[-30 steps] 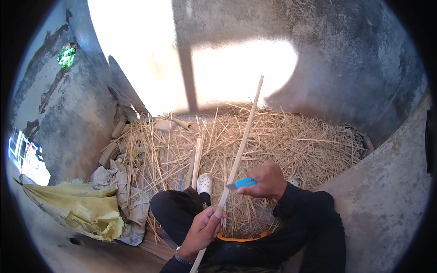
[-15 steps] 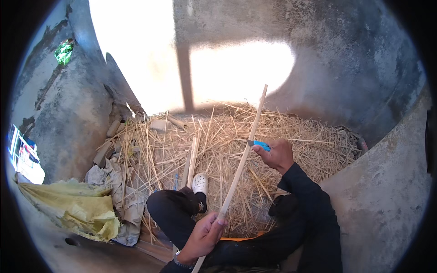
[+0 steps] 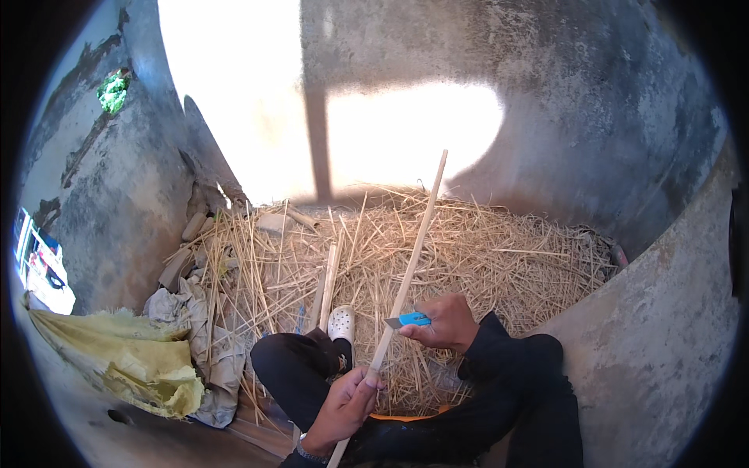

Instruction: The person sits on a pile of straw and uses a knife to split long, thin wooden sticks into smaller pieces. They hold the stick vertically and strike it with the knife to create splits, repeating this process for multiple sticks.

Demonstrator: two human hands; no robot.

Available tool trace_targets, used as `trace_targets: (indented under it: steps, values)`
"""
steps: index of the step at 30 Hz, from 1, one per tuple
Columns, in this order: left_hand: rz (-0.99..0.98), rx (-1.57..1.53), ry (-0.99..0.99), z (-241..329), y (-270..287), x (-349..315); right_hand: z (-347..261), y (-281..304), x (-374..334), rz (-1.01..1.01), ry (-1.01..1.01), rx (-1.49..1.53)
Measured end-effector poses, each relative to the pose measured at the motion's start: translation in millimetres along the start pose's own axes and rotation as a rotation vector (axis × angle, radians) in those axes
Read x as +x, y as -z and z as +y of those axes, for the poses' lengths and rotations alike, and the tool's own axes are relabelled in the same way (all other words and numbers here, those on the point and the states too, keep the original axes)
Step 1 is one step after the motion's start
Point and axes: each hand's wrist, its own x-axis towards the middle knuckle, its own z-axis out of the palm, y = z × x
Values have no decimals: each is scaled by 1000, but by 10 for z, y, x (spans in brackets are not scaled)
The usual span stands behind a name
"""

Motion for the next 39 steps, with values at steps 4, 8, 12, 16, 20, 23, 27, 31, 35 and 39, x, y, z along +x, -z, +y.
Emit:
trace_targets:
  steps: [4,8,12,16,20,23,27,31,35,39]
  values:
    - [-63,-337,38,49,-41,15,68,31,80,29,98,-86]
    - [-92,-328,83,81,-111,0,577,157,252,170,-79,-224]
    - [-93,-317,106,-17,-113,-56,470,194,181,146,-89,-133]
    - [-94,-150,28,-34,-79,-84,402,147,164,141,-114,-106]
    - [-120,-125,105,-18,-124,-198,1047,379,355,250,-335,-207]
    - [-183,-139,133,-59,-151,-267,1499,523,372,326,-443,-232]
    - [-205,-71,130,-69,-223,-298,2054,859,339,431,-706,-231]
    - [-65,74,94,21,-123,-217,1787,916,191,348,-735,-273]
    - [77,147,1,47,25,-32,537,363,202,134,-247,-30]
    - [91,139,14,181,1,47,-176,129,10,-51,97,-46]
